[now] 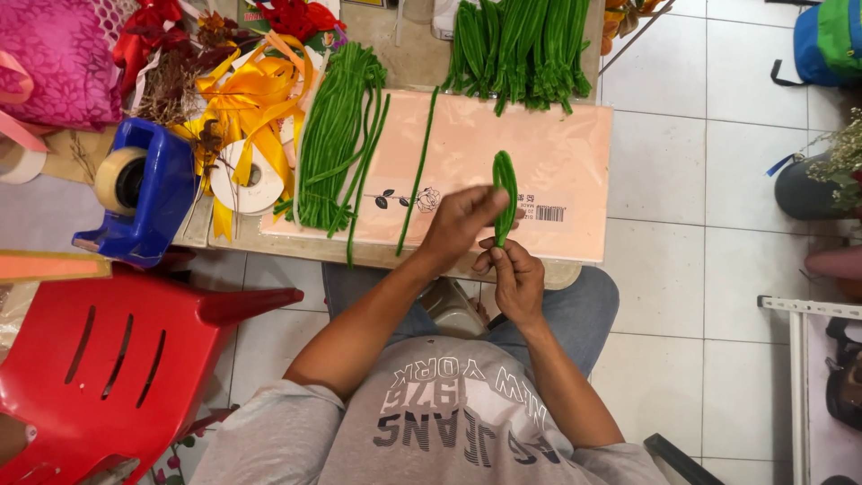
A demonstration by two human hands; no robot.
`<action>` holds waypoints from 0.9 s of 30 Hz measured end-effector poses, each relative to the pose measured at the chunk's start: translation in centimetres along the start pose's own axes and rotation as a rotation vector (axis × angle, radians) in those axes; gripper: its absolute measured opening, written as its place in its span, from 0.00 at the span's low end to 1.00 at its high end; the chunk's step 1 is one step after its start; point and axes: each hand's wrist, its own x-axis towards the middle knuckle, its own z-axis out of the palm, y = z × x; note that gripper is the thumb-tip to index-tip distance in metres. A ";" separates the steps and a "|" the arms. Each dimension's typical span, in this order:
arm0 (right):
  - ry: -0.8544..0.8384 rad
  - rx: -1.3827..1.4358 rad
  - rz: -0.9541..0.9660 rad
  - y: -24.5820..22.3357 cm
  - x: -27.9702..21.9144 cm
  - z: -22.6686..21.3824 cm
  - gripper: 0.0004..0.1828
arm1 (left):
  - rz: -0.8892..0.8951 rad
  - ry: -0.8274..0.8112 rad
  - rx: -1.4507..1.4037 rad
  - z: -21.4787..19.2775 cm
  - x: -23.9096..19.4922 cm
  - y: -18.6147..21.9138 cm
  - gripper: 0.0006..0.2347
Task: Shaping green floral stems by hand to create decorative loops for floral arrangements.
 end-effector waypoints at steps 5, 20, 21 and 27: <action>0.005 -0.051 0.021 4.4 -1.2 -1.2 0.15 | 0.066 -0.048 0.246 -1.7 -0.8 -6.9 0.10; 0.187 -0.208 0.103 2.7 6.3 -2.7 0.12 | 0.051 0.111 0.315 -3.5 -0.1 -10.3 0.14; 0.204 -0.212 0.087 2.5 7.8 -3.2 0.12 | 0.041 0.123 0.300 -4.0 -0.2 -11.3 0.12; 0.173 -0.402 -0.080 3.4 20.9 -5.2 0.11 | 0.082 0.104 0.312 -4.7 -0.4 -12.7 0.08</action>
